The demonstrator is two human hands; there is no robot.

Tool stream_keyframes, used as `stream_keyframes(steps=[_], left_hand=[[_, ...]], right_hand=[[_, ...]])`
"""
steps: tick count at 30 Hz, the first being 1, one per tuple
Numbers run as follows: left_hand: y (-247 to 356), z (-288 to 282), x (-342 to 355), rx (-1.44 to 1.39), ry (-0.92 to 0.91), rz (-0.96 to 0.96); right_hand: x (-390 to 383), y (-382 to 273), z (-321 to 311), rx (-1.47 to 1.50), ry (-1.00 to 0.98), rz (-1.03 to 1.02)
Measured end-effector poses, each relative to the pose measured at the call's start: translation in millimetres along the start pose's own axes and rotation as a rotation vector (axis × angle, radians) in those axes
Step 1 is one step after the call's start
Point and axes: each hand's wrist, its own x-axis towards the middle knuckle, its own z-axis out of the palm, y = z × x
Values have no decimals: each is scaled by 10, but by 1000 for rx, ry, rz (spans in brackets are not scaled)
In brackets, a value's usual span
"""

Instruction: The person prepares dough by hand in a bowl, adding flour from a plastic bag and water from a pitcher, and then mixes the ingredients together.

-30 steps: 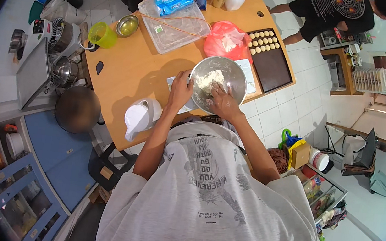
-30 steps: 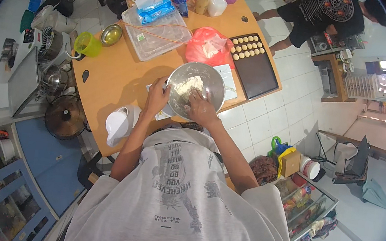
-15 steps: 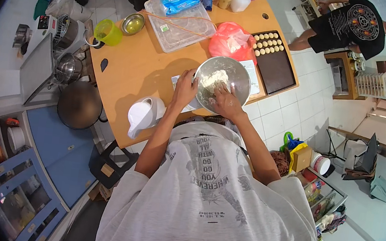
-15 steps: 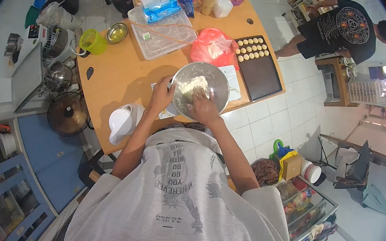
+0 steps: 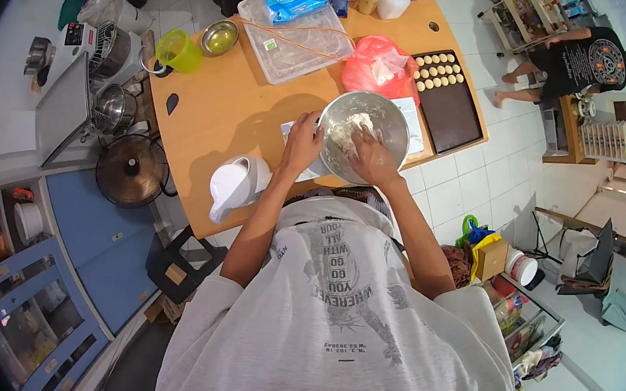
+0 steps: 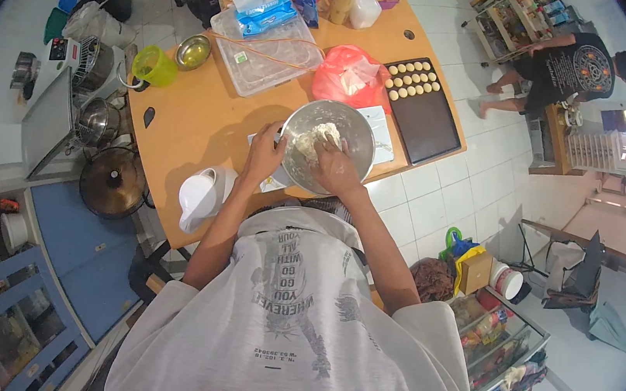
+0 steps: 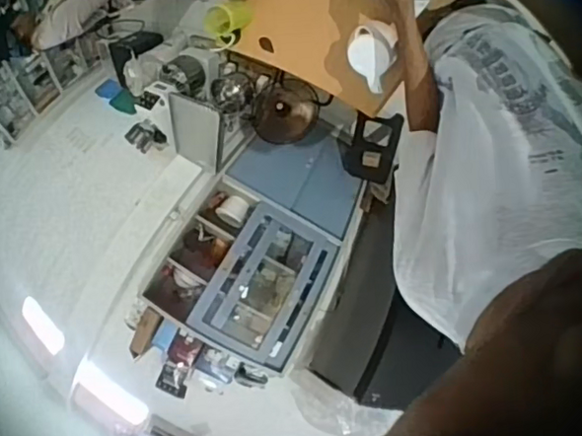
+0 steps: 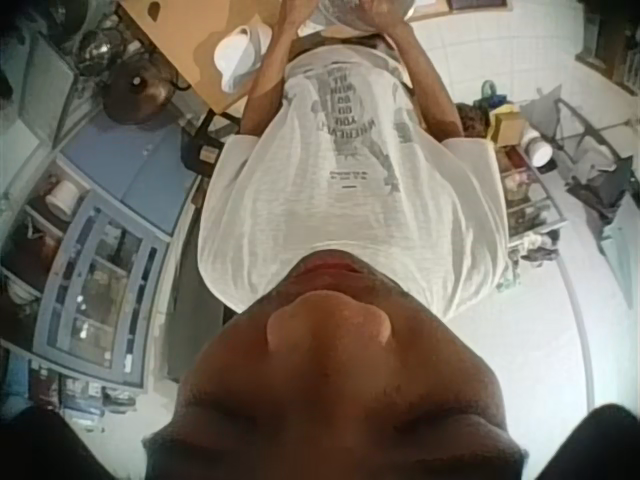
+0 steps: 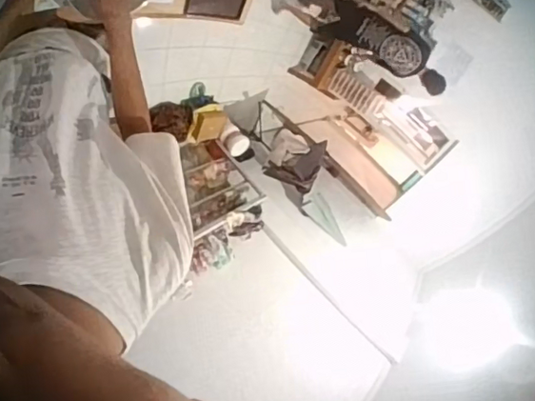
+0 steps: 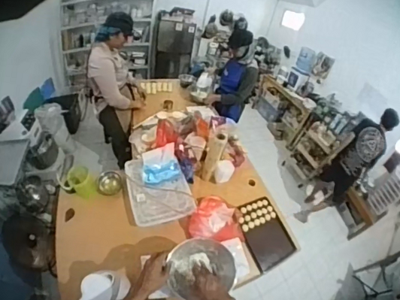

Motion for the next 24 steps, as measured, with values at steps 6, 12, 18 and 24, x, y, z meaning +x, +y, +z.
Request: stream_keyframes(steps=[6,12,18,24], left_hand=[[-8,11,14,-3,-8,9],[-40,1,3,26,4,22],[-9,24,19,-14,-4,-18],[-19,-15,7,6,-23,-34]], right_hand=[[-1,12,147,-64,-41,-52],[-17,35,57,11,-39,-2],[-240,92,90,-61,-145,9],[-177,-39,-137,-24,-176,21]])
